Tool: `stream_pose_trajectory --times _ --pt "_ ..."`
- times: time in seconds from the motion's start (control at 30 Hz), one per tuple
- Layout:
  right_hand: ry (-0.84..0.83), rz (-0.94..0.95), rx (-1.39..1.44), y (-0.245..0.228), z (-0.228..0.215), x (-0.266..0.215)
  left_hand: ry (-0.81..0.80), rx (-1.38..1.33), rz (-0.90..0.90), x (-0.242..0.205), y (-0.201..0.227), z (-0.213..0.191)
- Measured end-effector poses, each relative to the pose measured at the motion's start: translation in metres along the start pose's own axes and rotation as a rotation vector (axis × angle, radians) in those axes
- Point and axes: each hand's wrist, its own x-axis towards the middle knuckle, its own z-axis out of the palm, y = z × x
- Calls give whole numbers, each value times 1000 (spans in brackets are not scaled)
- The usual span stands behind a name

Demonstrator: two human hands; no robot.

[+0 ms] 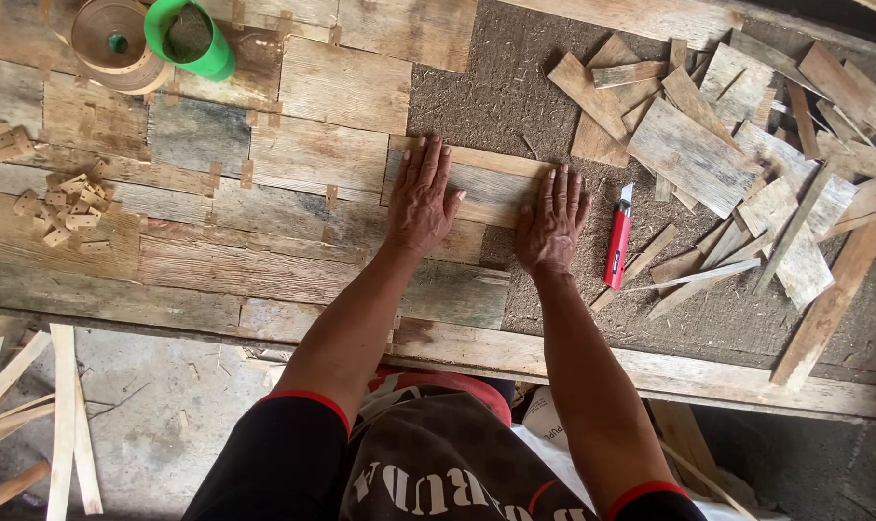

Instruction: Assembling and cutting thin wood tiles to create a mosaic pattern on a panel.

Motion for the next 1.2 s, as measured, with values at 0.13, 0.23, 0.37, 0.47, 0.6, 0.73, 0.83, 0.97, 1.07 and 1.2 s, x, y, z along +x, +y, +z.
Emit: stream_pose_trajectory --times 0.13,0.23,0.37,0.47,0.6,0.73,0.83,0.97,1.07,1.2 --pt "-14 10 6 1 0 2 -3 6 4 0 -2 6" --pt "-28 23 1 0 0 1 -2 38 8 0 -3 9" --pt "-10 12 4 2 3 1 -85 46 -11 0 2 -6" --pt "4 9 16 3 5 1 -116 31 -7 -2 4 -11" --pt "276 -48 121 11 20 3 -116 34 -19 0 5 -11" --pt "330 -23 126 5 9 26 -110 54 -10 0 8 -16" --pt "338 38 192 7 17 51 -119 80 -12 -2 9 -20" --pt "269 59 146 3 1 80 -164 91 -31 1 11 -25" --pt "178 34 174 5 3 92 -172 88 -39 1 11 -25" --pt "119 -2 88 18 12 110 -164 75 -38 -1 11 -23"
